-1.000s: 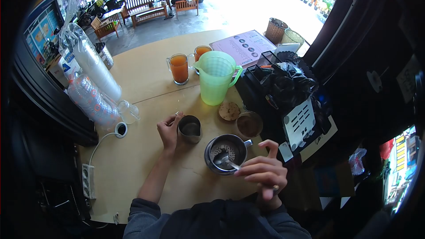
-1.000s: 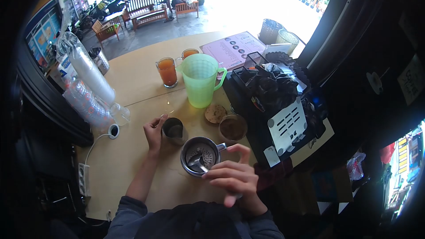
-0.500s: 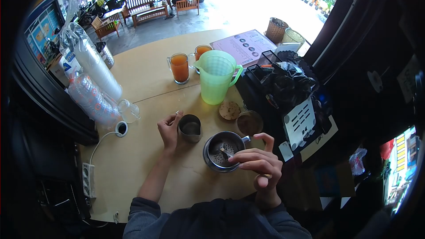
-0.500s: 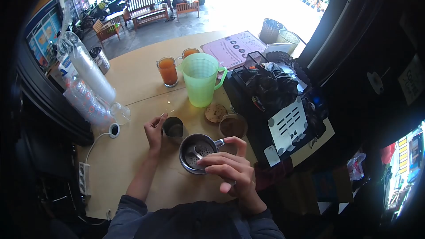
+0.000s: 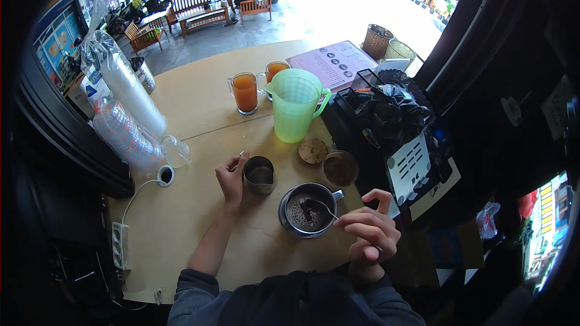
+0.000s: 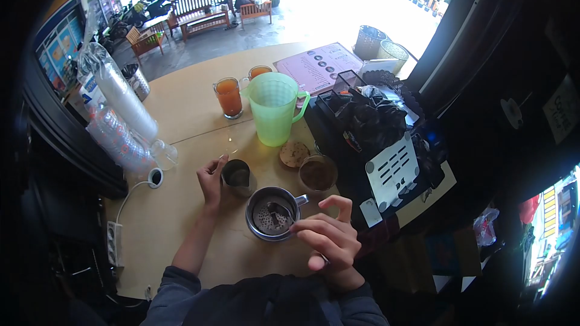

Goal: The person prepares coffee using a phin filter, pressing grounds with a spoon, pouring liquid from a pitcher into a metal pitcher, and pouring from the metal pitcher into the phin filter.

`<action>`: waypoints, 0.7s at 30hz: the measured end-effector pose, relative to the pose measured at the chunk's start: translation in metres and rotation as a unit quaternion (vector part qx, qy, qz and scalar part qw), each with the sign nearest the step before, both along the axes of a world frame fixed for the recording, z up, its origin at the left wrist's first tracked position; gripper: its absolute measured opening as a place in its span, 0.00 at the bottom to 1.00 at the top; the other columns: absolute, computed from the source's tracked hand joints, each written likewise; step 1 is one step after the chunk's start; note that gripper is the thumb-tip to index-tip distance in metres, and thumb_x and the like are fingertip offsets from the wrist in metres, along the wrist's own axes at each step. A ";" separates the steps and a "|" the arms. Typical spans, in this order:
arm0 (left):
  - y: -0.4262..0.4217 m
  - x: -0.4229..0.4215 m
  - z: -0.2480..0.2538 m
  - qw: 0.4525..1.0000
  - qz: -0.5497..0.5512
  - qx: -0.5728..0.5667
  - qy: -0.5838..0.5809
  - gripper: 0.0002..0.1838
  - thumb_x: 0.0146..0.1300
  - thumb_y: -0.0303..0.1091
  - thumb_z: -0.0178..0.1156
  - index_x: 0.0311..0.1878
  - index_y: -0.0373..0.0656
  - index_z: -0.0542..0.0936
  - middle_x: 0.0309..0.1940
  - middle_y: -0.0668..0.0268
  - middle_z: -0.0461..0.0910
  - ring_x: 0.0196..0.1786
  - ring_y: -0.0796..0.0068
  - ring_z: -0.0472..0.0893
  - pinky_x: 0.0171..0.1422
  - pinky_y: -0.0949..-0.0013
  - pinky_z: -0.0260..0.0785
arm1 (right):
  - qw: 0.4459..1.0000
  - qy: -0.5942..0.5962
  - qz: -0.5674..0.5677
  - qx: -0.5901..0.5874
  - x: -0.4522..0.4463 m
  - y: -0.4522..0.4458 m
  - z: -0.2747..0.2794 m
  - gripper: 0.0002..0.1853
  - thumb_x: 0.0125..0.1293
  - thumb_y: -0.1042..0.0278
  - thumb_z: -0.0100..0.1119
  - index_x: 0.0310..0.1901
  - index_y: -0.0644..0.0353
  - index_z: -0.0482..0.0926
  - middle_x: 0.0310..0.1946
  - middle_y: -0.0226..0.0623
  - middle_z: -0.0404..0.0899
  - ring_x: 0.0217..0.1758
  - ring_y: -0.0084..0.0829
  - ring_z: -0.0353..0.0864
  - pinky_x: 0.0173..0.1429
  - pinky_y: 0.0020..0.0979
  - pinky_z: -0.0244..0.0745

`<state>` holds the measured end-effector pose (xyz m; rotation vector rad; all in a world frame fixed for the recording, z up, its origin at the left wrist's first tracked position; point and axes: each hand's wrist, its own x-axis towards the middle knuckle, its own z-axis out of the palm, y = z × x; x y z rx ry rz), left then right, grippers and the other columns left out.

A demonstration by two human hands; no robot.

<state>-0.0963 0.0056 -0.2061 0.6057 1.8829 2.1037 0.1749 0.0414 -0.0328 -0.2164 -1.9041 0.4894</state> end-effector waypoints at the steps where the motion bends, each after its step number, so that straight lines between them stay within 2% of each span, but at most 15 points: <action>1: 0.000 0.001 0.002 1.000 0.001 0.000 0.006 0.16 0.62 0.39 0.68 0.27 0.34 0.84 0.17 0.81 0.68 0.21 0.93 0.59 0.24 0.78 0.44 | 1.000 0.007 0.002 -0.017 0.002 -0.001 0.000 0.34 0.75 0.38 0.28 0.29 0.59 0.75 0.17 0.34 0.81 0.17 0.28 0.78 0.50 0.45 0.68; 3: 0.001 0.001 0.000 1.000 0.002 0.002 0.010 0.17 0.63 0.40 0.67 0.27 0.34 0.84 0.17 0.81 0.68 0.22 0.93 0.59 0.25 0.78 0.45 | 1.000 0.010 0.011 -0.009 0.000 0.004 0.000 0.32 0.76 0.39 0.29 0.31 0.60 0.74 0.17 0.35 0.80 0.16 0.27 0.78 0.48 0.45 0.71; 5: -0.001 -0.004 -0.007 0.999 -0.021 -0.023 0.033 0.22 0.66 0.43 0.64 0.26 0.31 0.82 0.17 0.81 0.67 0.23 0.90 0.59 0.25 0.76 0.49 | 0.998 0.014 0.042 -0.035 -0.003 0.005 -0.002 0.30 0.73 0.40 0.40 0.31 0.62 0.76 0.23 0.34 0.81 0.22 0.30 0.81 0.54 0.48 0.71; 6: 0.000 -0.001 -0.008 0.999 -0.021 -0.023 0.033 0.22 0.66 0.43 0.64 0.26 0.31 0.82 0.17 0.81 0.67 0.23 0.90 0.59 0.25 0.76 0.49 | 0.999 0.005 0.023 -0.026 -0.006 0.004 -0.001 0.29 0.73 0.42 0.42 0.32 0.63 0.76 0.23 0.35 0.81 0.22 0.31 0.81 0.56 0.50 0.71; 9: 0.001 0.003 -0.006 0.996 0.014 -0.024 0.085 0.26 0.69 0.45 0.60 0.25 0.27 0.77 0.17 0.81 0.63 0.23 0.87 0.57 0.27 0.73 0.51 | 1.000 -0.003 0.018 0.013 -0.006 0.003 0.002 0.28 0.73 0.43 0.44 0.31 0.64 0.76 0.23 0.34 0.81 0.22 0.31 0.82 0.57 0.50 0.70; 11: -0.004 0.003 -0.003 0.993 -0.017 -0.090 0.079 0.28 0.70 0.45 0.58 0.24 0.26 0.74 0.17 0.80 0.62 0.24 0.85 0.57 0.27 0.72 0.52 | 1.000 -0.001 0.021 0.023 -0.003 0.001 0.004 0.28 0.73 0.43 0.45 0.29 0.64 0.76 0.23 0.34 0.81 0.22 0.31 0.82 0.59 0.51 0.69; 15: -0.003 -0.004 -0.012 0.992 -0.045 -0.097 0.069 0.27 0.71 0.45 0.56 0.23 0.29 0.75 0.17 0.80 0.66 0.25 0.86 0.57 0.28 0.72 0.52 | 0.999 -0.006 0.045 -0.013 -0.007 0.007 0.004 0.30 0.71 0.39 0.43 0.28 0.62 0.77 0.23 0.34 0.82 0.23 0.30 0.82 0.62 0.54 0.68; 17: -0.003 -0.006 -0.011 0.991 -0.112 -0.068 -0.029 0.24 0.74 0.44 0.52 0.30 0.31 0.81 0.23 0.73 0.79 0.27 0.87 0.67 0.32 0.75 0.61 | 0.999 -0.013 0.034 0.021 -0.006 0.010 0.010 0.31 0.70 0.37 0.42 0.29 0.60 0.79 0.24 0.33 0.83 0.23 0.29 0.83 0.66 0.56 0.64; 18: -0.004 -0.002 -0.001 0.991 -0.111 -0.069 -0.029 0.24 0.74 0.44 0.52 0.30 0.31 0.81 0.23 0.73 0.79 0.27 0.87 0.67 0.32 0.75 0.61 | 0.997 -0.001 0.070 -0.038 -0.007 0.010 0.014 0.33 0.69 0.34 0.39 0.29 0.58 0.80 0.24 0.32 0.84 0.25 0.29 0.84 0.69 0.59 0.59; 19: -0.004 0.007 0.019 0.983 -0.147 -0.020 -0.108 0.23 0.75 0.43 0.50 0.36 0.31 0.82 0.28 0.69 0.82 0.30 0.85 0.73 0.37 0.75 0.66 | 0.997 -0.001 0.071 -0.038 -0.008 0.011 0.017 0.33 0.69 0.34 0.39 0.29 0.58 0.80 0.24 0.32 0.84 0.25 0.29 0.84 0.69 0.59 0.59; 20: -0.003 0.011 0.029 0.965 -0.182 0.031 -0.186 0.23 0.76 0.43 0.47 0.42 0.31 0.83 0.33 0.64 0.85 0.33 0.83 0.78 0.41 0.76 0.71 | 0.990 -0.011 0.125 -0.070 -0.008 0.014 0.020 0.34 0.69 0.33 0.37 0.27 0.58 0.80 0.23 0.31 0.84 0.25 0.30 0.85 0.70 0.60 0.58; 21: -0.004 0.010 0.028 0.965 -0.181 0.031 -0.186 0.23 0.76 0.43 0.47 0.42 0.31 0.83 0.33 0.64 0.85 0.33 0.83 0.78 0.41 0.76 0.71 | 0.978 -0.022 0.178 -0.102 -0.008 0.017 0.021 0.36 0.69 0.32 0.36 0.26 0.58 0.80 0.23 0.31 0.84 0.26 0.30 0.85 0.71 0.60 0.56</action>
